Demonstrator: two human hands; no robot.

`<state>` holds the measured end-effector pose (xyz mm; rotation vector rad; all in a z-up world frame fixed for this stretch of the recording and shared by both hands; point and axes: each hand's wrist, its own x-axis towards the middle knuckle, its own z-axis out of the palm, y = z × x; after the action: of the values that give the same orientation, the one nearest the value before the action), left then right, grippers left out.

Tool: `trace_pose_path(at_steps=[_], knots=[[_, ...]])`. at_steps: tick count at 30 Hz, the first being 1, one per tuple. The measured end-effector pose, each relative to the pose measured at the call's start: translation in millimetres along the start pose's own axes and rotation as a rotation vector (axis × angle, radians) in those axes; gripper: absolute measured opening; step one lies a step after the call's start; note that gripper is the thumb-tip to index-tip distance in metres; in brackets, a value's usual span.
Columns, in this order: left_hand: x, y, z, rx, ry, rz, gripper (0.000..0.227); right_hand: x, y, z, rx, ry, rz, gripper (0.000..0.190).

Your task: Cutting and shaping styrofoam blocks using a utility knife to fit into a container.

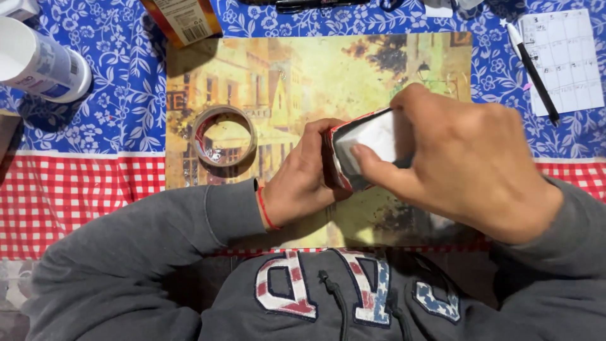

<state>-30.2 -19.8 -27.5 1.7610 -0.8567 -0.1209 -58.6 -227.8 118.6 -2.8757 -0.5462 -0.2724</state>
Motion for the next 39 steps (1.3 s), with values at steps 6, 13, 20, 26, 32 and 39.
trace_pose_path(at_steps=[6,13,20,26,32,39], knots=[[2,-3,0,-0.044,-0.071,-0.195,0.093,1,0,11,-0.141,-0.124,0.044,0.056],[2,-6,-9,0.081,-0.010,0.167,0.094,-2,-2,21,-0.089,-0.082,-0.044,0.052],[5,-14,-11,0.033,0.112,0.256,0.089,-9,-12,20,-0.131,-0.021,-0.039,0.054],[6,-16,-9,-0.059,0.120,0.274,0.085,-13,-12,13,-0.086,-0.071,-0.076,0.039],[4,-22,-6,-0.180,0.074,0.305,0.086,-28,-5,-39,0.017,0.043,-0.221,0.022],[10,-16,-10,-0.180,0.045,0.376,0.092,-21,26,-30,-0.052,-0.144,-0.678,0.054]])
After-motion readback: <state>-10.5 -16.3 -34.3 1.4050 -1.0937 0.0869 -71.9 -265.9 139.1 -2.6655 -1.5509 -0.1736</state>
